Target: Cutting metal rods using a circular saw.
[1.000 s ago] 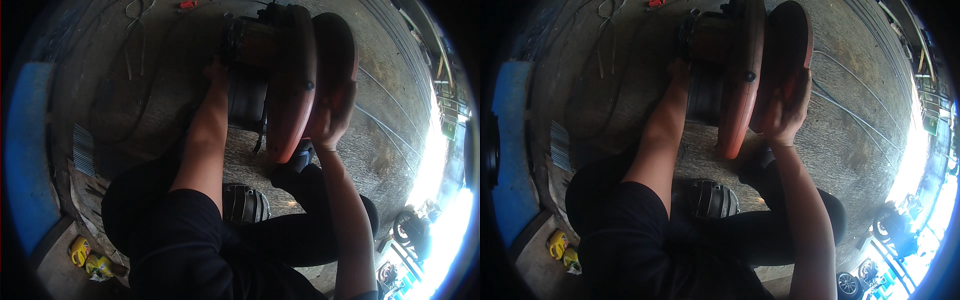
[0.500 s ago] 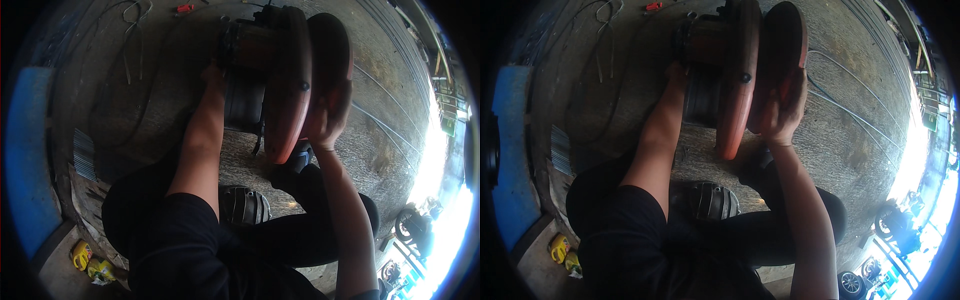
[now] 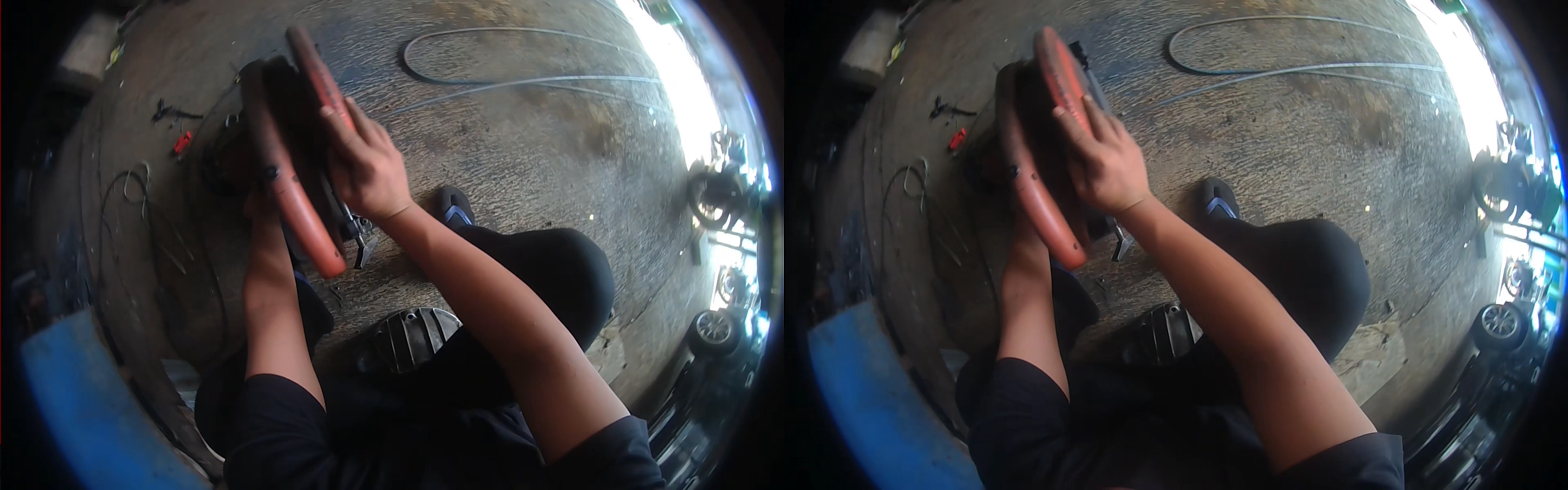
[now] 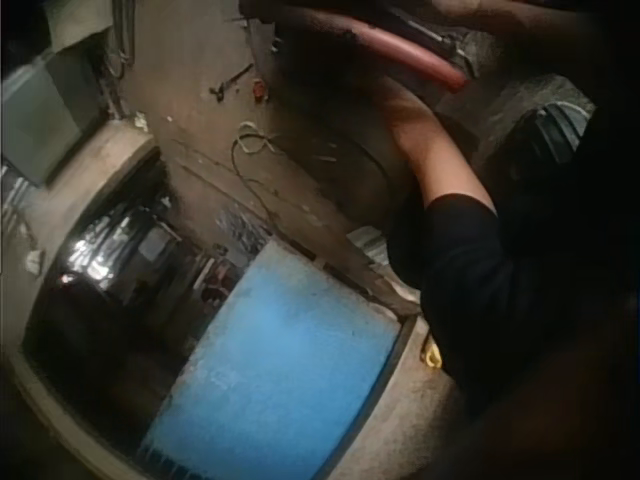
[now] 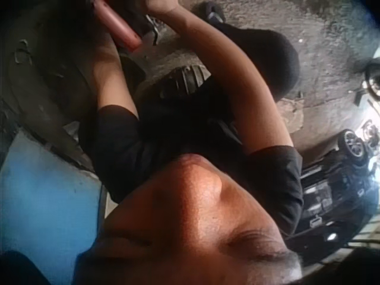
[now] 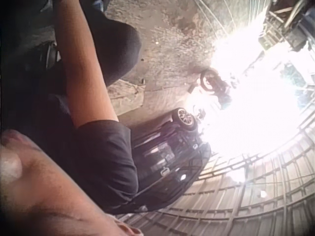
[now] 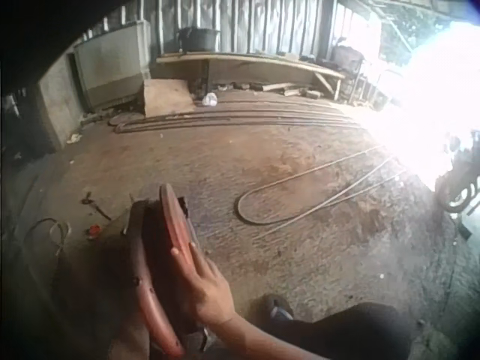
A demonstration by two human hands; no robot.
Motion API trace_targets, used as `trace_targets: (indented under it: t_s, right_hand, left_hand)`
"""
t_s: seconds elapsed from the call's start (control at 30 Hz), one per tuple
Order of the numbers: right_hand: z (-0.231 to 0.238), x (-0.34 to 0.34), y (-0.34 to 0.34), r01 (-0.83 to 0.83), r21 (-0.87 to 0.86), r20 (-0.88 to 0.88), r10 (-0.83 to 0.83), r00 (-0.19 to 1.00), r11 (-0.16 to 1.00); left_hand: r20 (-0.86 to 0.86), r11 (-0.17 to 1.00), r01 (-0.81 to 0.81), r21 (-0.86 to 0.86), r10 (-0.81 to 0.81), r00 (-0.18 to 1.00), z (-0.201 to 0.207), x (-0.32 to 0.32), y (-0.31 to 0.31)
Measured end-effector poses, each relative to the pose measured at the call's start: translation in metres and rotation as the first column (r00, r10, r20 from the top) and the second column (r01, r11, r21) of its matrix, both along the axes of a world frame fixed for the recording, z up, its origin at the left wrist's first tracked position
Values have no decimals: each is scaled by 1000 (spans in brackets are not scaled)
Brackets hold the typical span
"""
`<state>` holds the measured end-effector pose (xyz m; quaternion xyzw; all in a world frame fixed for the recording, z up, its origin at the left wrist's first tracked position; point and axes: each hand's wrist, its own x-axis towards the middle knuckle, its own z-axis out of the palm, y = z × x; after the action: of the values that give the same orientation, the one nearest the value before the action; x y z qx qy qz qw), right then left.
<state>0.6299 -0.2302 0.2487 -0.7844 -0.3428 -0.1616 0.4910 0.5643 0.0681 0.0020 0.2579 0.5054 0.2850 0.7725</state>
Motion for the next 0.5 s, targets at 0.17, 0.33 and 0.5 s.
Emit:
trace_targets:
  t_s: [0.17, 0.33, 0.5]
  right_hand:
    - [2, 0, -8, 16, 79, -15, -15, 1000, 997]
    - [-9, -7, -9, 58, 122, -95, -47, 994, 991]
    - [-15, -9, -8, 88, 117, -93, -78, 993, 989]
  left_hand:
    - [-60, 989, 133, 59, -129, 990, 9, 13, 7]
    - [-160, 971, 206, 122, -186, 970, 28, -24, 30]
    - [-273, 979, 176, 100, -143, 951, 53, -94, 38]
